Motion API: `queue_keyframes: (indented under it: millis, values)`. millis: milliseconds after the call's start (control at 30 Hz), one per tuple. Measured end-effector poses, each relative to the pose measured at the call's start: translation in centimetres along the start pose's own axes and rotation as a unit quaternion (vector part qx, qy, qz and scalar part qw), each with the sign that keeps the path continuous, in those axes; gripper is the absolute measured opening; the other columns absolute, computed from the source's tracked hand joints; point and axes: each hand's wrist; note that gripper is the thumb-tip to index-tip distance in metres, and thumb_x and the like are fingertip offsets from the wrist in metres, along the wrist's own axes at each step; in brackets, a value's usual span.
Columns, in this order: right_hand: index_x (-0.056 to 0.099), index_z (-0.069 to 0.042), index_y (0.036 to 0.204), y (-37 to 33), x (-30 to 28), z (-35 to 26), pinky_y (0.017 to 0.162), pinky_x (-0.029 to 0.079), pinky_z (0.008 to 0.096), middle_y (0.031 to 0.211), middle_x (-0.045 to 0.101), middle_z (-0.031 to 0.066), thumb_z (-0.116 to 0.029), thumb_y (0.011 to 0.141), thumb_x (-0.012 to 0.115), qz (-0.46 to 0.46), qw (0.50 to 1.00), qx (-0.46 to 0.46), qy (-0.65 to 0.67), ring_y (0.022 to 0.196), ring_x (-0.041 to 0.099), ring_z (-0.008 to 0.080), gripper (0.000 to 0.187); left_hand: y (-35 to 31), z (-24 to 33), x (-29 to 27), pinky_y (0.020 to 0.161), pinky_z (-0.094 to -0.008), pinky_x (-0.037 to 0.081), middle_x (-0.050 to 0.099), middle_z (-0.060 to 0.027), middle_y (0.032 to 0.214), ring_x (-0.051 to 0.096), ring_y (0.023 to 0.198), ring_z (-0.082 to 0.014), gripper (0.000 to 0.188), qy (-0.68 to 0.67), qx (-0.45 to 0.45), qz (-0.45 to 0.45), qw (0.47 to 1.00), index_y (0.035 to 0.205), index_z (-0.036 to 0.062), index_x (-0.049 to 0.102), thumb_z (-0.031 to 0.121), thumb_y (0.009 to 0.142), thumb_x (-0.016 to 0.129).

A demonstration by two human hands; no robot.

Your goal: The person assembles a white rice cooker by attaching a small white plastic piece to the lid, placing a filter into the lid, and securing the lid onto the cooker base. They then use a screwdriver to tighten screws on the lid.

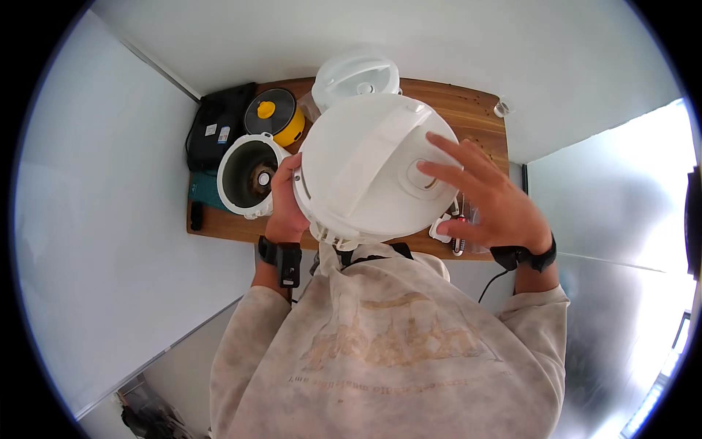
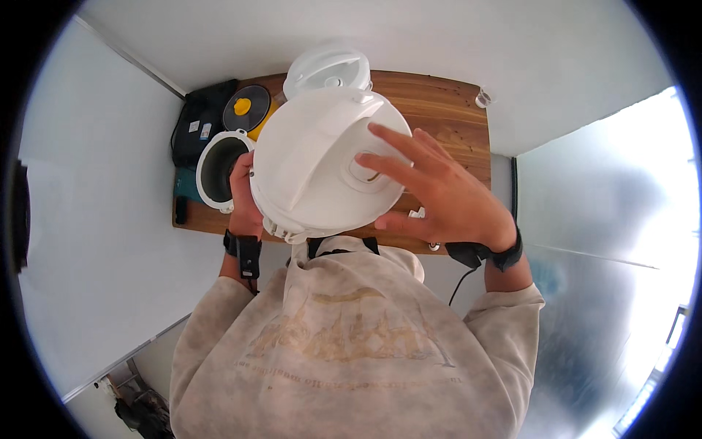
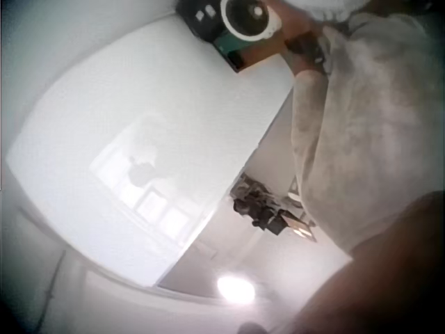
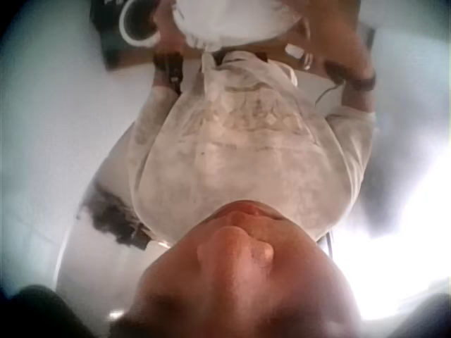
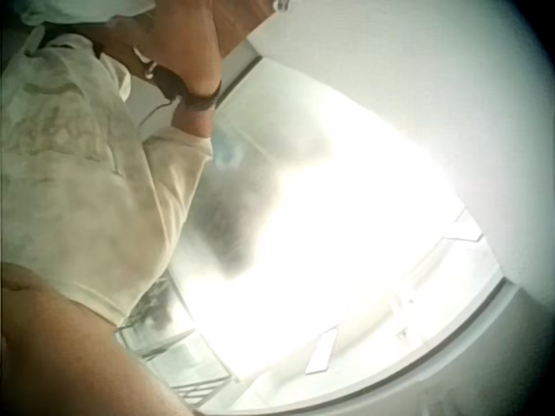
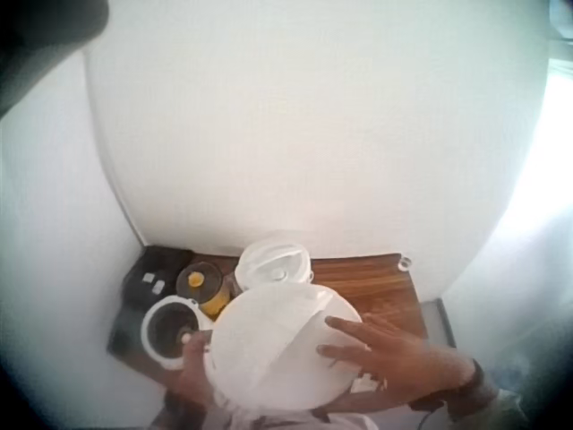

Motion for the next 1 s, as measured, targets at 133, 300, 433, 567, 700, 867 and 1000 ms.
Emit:
queue_keyframes:
  millis: [133, 300, 433, 567, 700, 867, 1000]
  values:
    - [0.054, -0.023, 0.138, 2.0, -0.3, -1.4, 0.087, 0.055, 0.0406, 0.141, 0.047, 0.0148, -0.01, 0.081, 0.07, 0.076, 0.99, 0.025, -0.114, 0.109, 0.06, 0.033, 0.061, 0.4, -0.2, 1.5, 0.102, -0.0376, 0.047, 0.061, -0.0132, 0.131, 0.061, 0.116, -0.0251, 0.05, -0.011, -0.033, -0.051, 0.998, 0.137, 0.0006, 0.049, 0.03, 0.096, 0.044]
    - [0.056, -0.025, 0.136, 4.4, 1.4, -1.4, 0.066, 0.059, 0.0314, 0.131, 0.053, 0.0137, -0.003, 0.077, 0.068, 0.077, 0.967, -0.03, -0.24, 0.1, 0.066, 0.0271, 0.065, 0.7, -0.6, 4.1, 0.102, -0.039, 0.047, 0.06, -0.0147, 0.132, 0.061, 0.117, -0.0261, 0.051, 0.025, -0.042, -0.014, 0.999, 0.138, -0.0001, 0.048, 0.03, 0.097, 0.045]
    - [0.059, -0.019, 0.13, 4.8, 1.8, -0.4, 0.064, 0.059, 0.0315, 0.124, 0.057, 0.0125, -0.004, 0.077, 0.066, 0.079, 0.956, -0.029, -0.28, 0.095, 0.067, 0.0264, 0.056, 0.9, -0.6, 4.1, 0.104, -0.0399, 0.047, 0.059, -0.0152, 0.133, 0.06, 0.119, -0.0264, 0.053, 0.02, -0.053, -0.032, 0.998, 0.14, -0.0008, 0.045, 0.031, 0.097, 0.044]
    - [0.061, -0.015, 0.119, 5.1, 1.9, -0.2, 0.062, 0.059, 0.0311, 0.119, 0.059, 0.0099, -0.007, 0.076, 0.066, 0.103, 0.95, -0.041, -0.291, 0.089, 0.067, 0.0253, 0.043, 1.1, -0.7, 4.2, 0.103, -0.0391, 0.048, 0.059, -0.0145, 0.133, 0.06, 0.118, -0.0262, 0.052, 0.013, -0.054, -0.035, 0.998, 0.139, 0.0001, 0.045, 0.031, 0.098, 0.044]
    - [0.061, -0.016, 0.114, 5.1, 2.3, -0.2, 0.06, 0.059, 0.0311, 0.119, 0.059, 0.0084, -0.008, 0.076, 0.066, 0.115, 0.942, -0.054, -0.31, 0.089, 0.066, 0.0239, 0.04, 1.0, -0.6, 5.7, 0.101, -0.0376, 0.05, 0.062, -0.0131, 0.13, 0.062, 0.116, -0.0245, 0.047, 0.021, -0.039, -0.026, 0.999, 0.136, 0.0024, 0.049, 0.031, 0.1, 0.043]
    - [0.061, -0.016, 0.113, 5.3, 1.9, -1.0, 0.063, 0.06, 0.0314, 0.122, 0.059, 0.0078, -0.006, 0.075, 0.066, 0.14, 0.937, -0.058, -0.314, 0.092, 0.066, 0.023, 0.041, 1.0, -0.2, 6.5, 0.101, -0.0374, 0.05, 0.061, -0.0113, 0.131, 0.061, 0.118, -0.0232, 0.045, 0.009, -0.029, -0.036, 0.999, 0.136, 0.0047, 0.05, 0.033, 0.104, 0.039]
    - [0.062, -0.017, 0.114, 5.9, 1.7, -0.6, 0.064, 0.06, 0.0312, 0.123, 0.06, 0.0071, -0.005, 0.074, 0.066, 0.164, 0.935, -0.073, -0.306, 0.093, 0.066, 0.0225, 0.042, 1.1, -0.2, 7.2, 0.103, -0.0393, 0.048, 0.055, -0.0116, 0.138, 0.056, 0.124, -0.0254, 0.051, -0.003, -0.017, -0.056, 0.998, 0.142, 0.0054, 0.043, 0.04, 0.105, 0.036]
Point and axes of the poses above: each hand's wrist, its own y-axis towards the middle knuckle, its own x-axis out of the palm, z = x × y
